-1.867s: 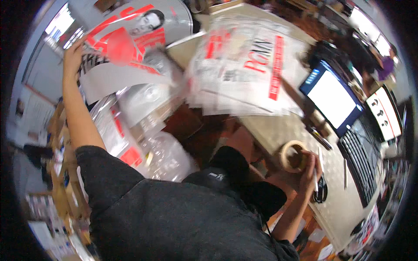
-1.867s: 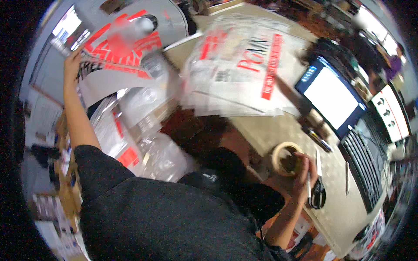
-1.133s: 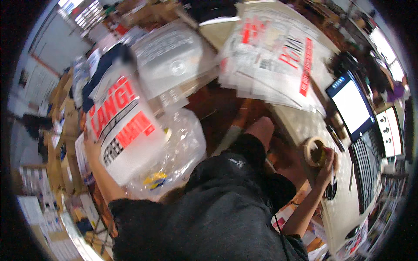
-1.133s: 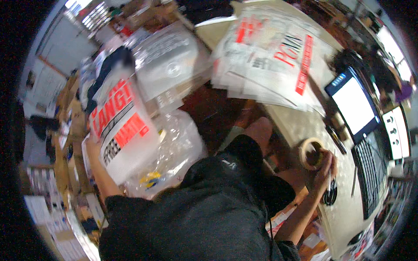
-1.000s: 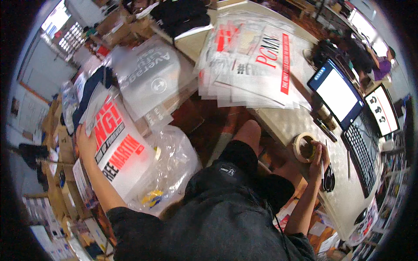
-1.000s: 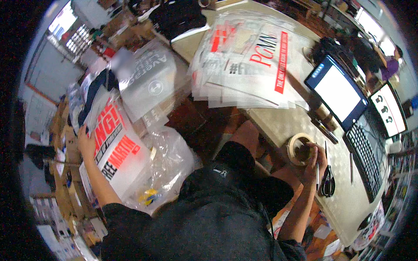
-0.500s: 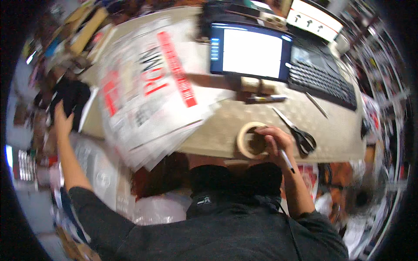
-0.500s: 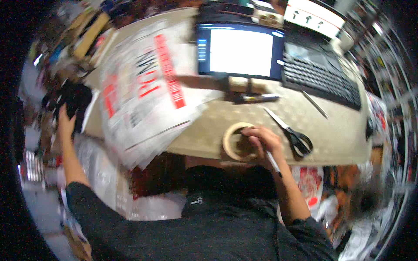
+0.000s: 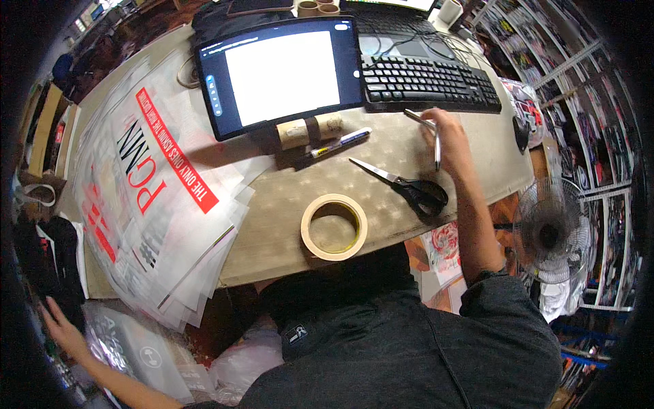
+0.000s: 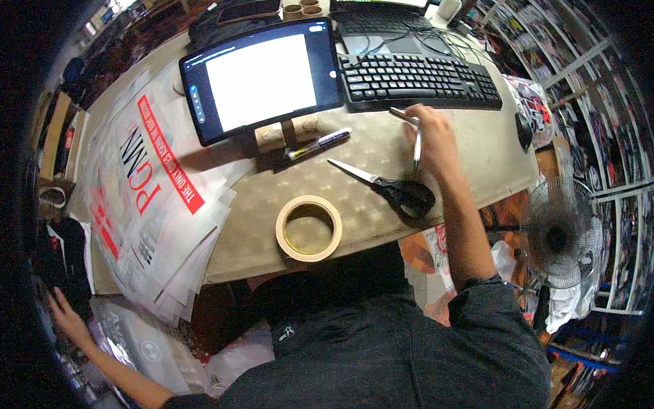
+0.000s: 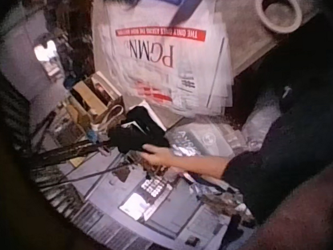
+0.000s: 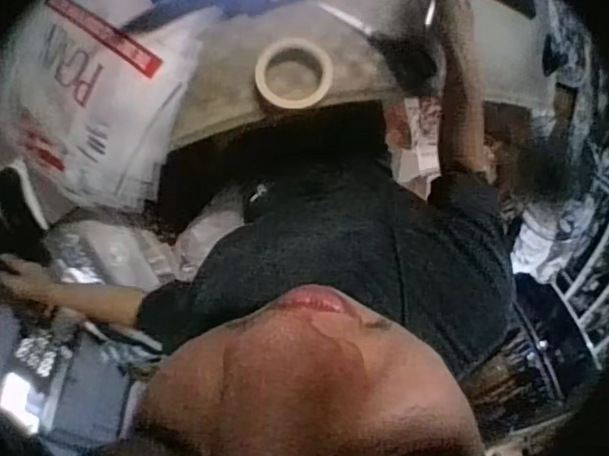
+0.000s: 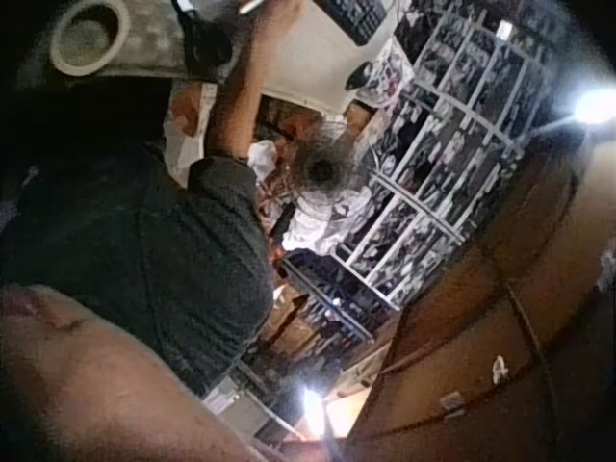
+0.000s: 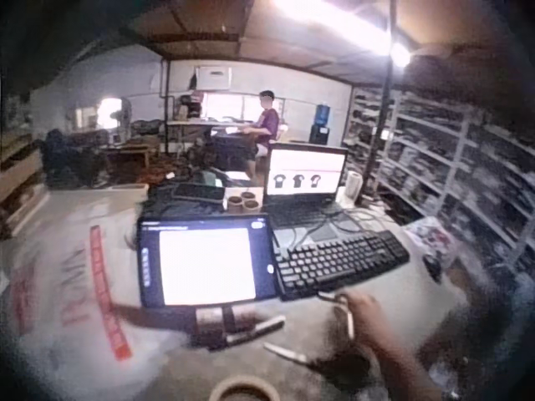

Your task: The person folds white and black t-shirts and places them into clear plastic shipping bags. They use a pen to write on the bags and apply adhesive tape to seal them. The person also uses scissors to cut the tape and occasionally interacts with a tablet on the desk.

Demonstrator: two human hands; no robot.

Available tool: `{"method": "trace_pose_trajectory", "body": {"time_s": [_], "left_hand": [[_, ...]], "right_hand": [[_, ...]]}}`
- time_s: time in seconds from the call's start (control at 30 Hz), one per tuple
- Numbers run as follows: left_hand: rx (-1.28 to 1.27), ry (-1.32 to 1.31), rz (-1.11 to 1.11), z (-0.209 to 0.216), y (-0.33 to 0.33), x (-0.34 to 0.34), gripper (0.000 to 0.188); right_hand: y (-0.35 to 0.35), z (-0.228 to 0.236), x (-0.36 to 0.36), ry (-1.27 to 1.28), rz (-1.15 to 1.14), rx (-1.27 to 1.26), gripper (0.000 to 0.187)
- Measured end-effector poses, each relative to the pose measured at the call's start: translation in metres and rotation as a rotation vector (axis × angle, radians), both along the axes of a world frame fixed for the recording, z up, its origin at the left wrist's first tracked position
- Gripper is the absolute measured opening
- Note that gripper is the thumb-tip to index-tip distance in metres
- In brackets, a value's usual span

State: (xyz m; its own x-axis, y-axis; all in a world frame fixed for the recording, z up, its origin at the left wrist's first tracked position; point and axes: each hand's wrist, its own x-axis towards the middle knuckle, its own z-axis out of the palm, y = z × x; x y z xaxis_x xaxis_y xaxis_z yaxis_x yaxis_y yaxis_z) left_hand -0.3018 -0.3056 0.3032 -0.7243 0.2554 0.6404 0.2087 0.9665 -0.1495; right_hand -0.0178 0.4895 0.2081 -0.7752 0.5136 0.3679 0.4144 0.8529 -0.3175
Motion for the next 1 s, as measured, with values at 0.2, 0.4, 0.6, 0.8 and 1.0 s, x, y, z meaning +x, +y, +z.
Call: {"method": "trace_pose_trajectory", "body": {"time_s": [0.2,0.4,0.6,0.8,1.0], "left_hand": [[0.248,-0.748,-0.471,-0.057,0.285,0.191,0.046],[0.09,-1.031,-0.801,-0.022,0.33,0.157,0.055],[1.59,-1.065,-0.55,-0.087,0.458,0.017,0.055],[1.868,-1.202,-0.764,-0.116,0.501,0.002,0.04],[1.733,-1.185,-0.746,-0.119,0.497,-0.002,0.034]], "right_hand": [[0.039,-0.004,-0.008,-0.172,0.037,0.092,0.025],[-0.029,0.022,-0.055,0.651,0.322,-0.472,0.019],[-0.088,-0.005,-0.115,0.758,0.407,-0.329,0.006],[-0.088,-0.016,-0.11,0.703,0.438,-0.245,0.006],[-0.088,-0.015,-0.115,0.649,0.4,-0.223,0.004]]}}
